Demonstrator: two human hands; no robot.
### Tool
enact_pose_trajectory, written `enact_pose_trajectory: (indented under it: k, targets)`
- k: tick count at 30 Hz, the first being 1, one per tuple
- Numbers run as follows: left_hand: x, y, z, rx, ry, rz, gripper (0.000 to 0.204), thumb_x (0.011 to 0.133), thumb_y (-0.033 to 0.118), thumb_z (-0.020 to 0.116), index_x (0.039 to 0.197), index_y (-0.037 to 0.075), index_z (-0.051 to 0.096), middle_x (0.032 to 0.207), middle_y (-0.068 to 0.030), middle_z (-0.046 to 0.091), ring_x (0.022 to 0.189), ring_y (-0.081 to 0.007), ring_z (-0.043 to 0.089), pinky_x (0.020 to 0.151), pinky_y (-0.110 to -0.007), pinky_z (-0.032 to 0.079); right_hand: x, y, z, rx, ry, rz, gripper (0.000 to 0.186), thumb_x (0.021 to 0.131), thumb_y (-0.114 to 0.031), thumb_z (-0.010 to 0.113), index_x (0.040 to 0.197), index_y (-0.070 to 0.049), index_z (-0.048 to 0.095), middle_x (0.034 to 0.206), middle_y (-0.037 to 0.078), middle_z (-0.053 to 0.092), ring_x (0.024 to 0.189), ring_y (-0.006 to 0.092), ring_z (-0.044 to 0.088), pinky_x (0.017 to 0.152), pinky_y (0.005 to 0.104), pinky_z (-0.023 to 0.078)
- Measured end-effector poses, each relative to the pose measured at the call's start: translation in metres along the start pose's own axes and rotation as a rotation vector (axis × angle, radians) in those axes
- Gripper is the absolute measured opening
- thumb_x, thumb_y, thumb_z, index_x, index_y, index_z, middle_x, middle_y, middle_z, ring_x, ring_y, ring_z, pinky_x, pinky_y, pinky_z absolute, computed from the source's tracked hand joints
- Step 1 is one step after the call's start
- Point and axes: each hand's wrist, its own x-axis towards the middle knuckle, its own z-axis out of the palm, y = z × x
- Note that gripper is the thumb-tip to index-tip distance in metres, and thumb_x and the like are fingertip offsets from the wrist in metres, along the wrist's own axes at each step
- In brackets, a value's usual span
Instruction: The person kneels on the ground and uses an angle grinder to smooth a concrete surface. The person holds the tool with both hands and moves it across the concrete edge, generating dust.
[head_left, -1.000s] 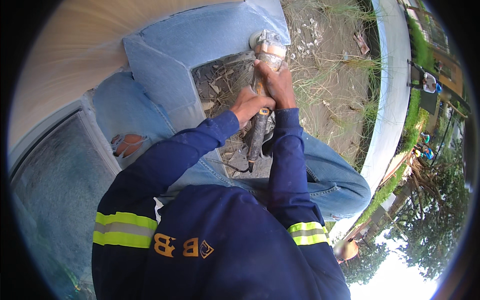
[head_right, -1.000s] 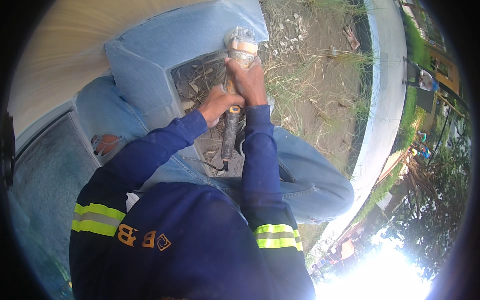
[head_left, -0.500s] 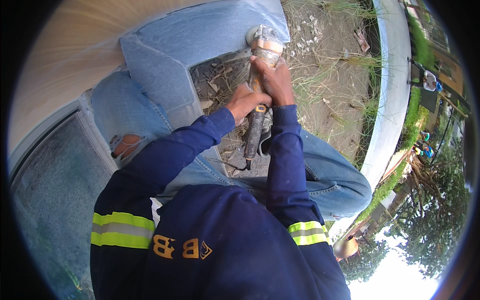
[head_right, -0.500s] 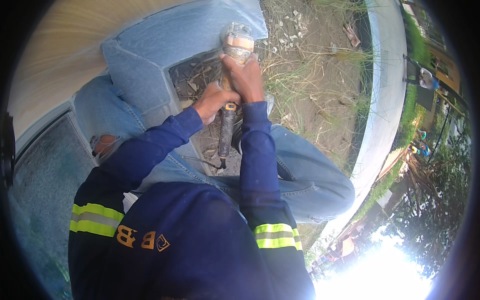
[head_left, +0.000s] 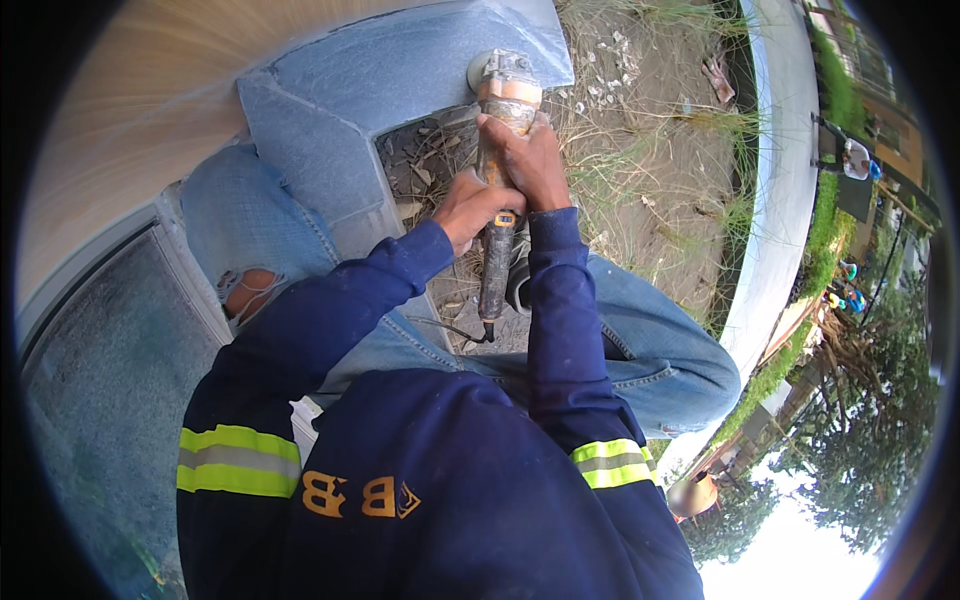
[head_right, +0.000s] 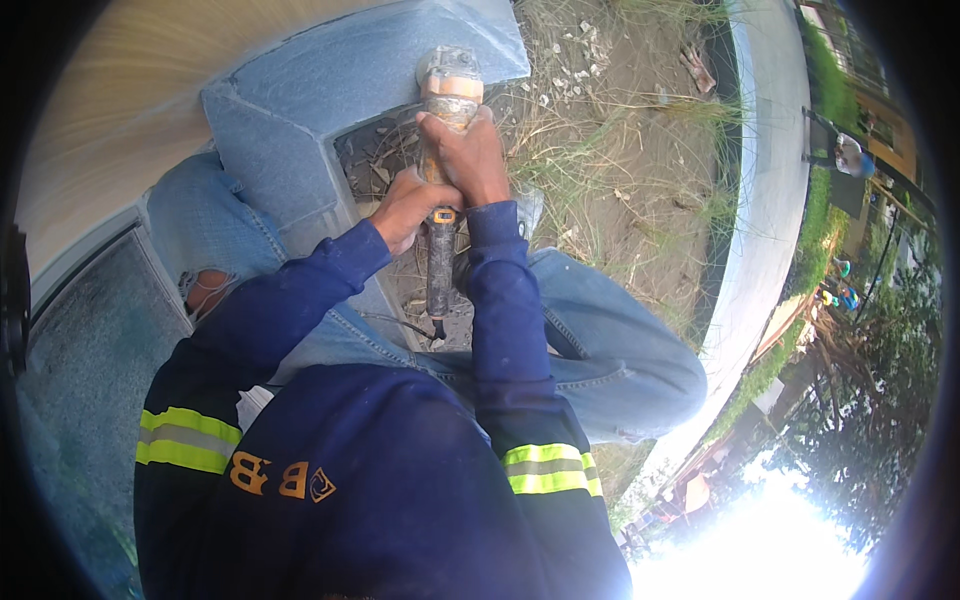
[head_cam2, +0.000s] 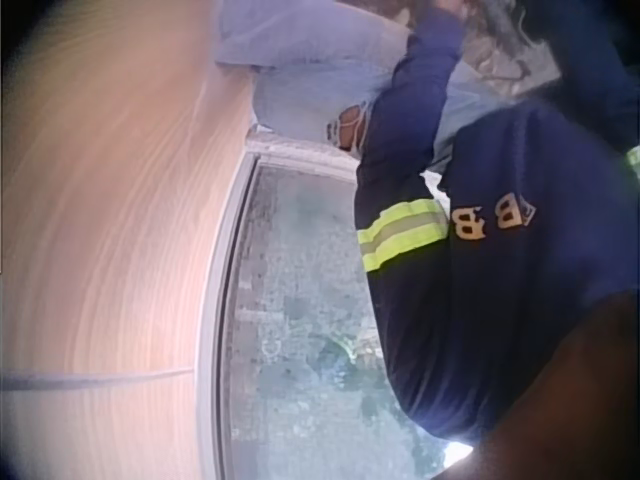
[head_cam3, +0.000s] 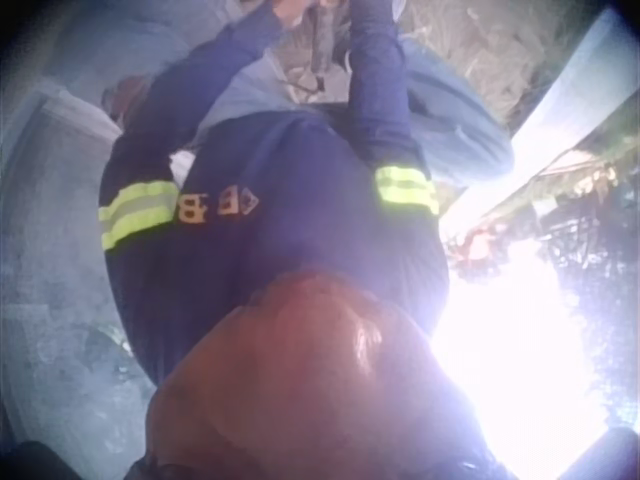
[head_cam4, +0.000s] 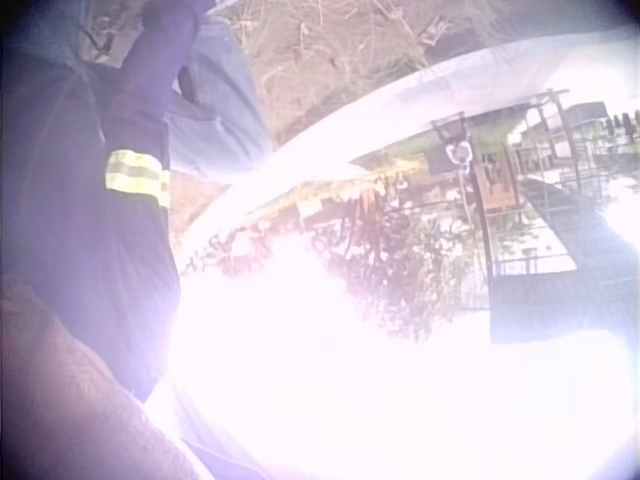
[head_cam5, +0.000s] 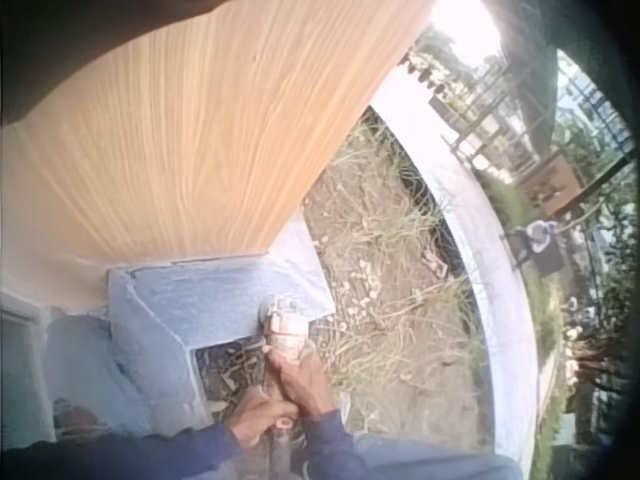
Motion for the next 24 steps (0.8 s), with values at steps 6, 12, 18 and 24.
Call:
enact_pose_trajectory:
  k: [6,12,18,24]
  targets:
    - [-0.013,-0.012,0.004,-0.034,0.022,-0.001,0.032,0.075,0.005,0.072,0.103,-0.009,0.065,0.091,-0.0123,0.070,0.083,-0.0186,0.068,0.075,-0.032,0.051,-0.016,0.004,0.001,0.017,0.003,0.025,0.051,0.085,-0.034,0.082,0.111,0.005,0.063,0.091,0.010,0.070,0.076,0.0147,0.065,0.066,0.0307,0.053]
    - [0.004,-0.006,0.004,0.014,0.024,0.000,0.029,0.075,0.005,0.072,0.100,-0.008,0.066,0.090,-0.0124,0.069,0.082,-0.0190,0.067,0.075,-0.033,0.050,-0.010,-0.015,-0.007,0.018,-0.002,0.070,0.051,0.085,-0.034,0.082,0.113,0.004,0.063,0.093,0.010,0.071,0.078,0.0151,0.066,0.068,0.0316,0.054]
    - [-0.018,-0.009,0.003,0.002,0.044,0.004,0.030,0.076,0.005,0.071,0.101,-0.009,0.066,0.088,-0.0121,0.070,0.077,-0.0180,0.068,0.070,-0.031,0.051,-0.019,0.002,0.001,0.031,-0.043,0.007,0.062,0.083,-0.037,0.082,0.115,0.009,0.056,0.098,0.018,0.070,0.082,0.0212,0.068,0.072,0.0350,0.055]
    - [-0.005,-0.002,0.007,0.018,0.024,0.021,0.029,0.076,0.005,0.072,0.101,-0.008,0.066,0.091,-0.0123,0.070,0.084,-0.0189,0.068,0.076,-0.031,0.050,-0.011,-0.007,-0.006,0.033,0.004,0.081,0.053,0.085,-0.034,0.082,0.115,0.004,0.062,0.095,0.010,0.070,0.079,0.0151,0.065,0.070,0.0312,0.054]
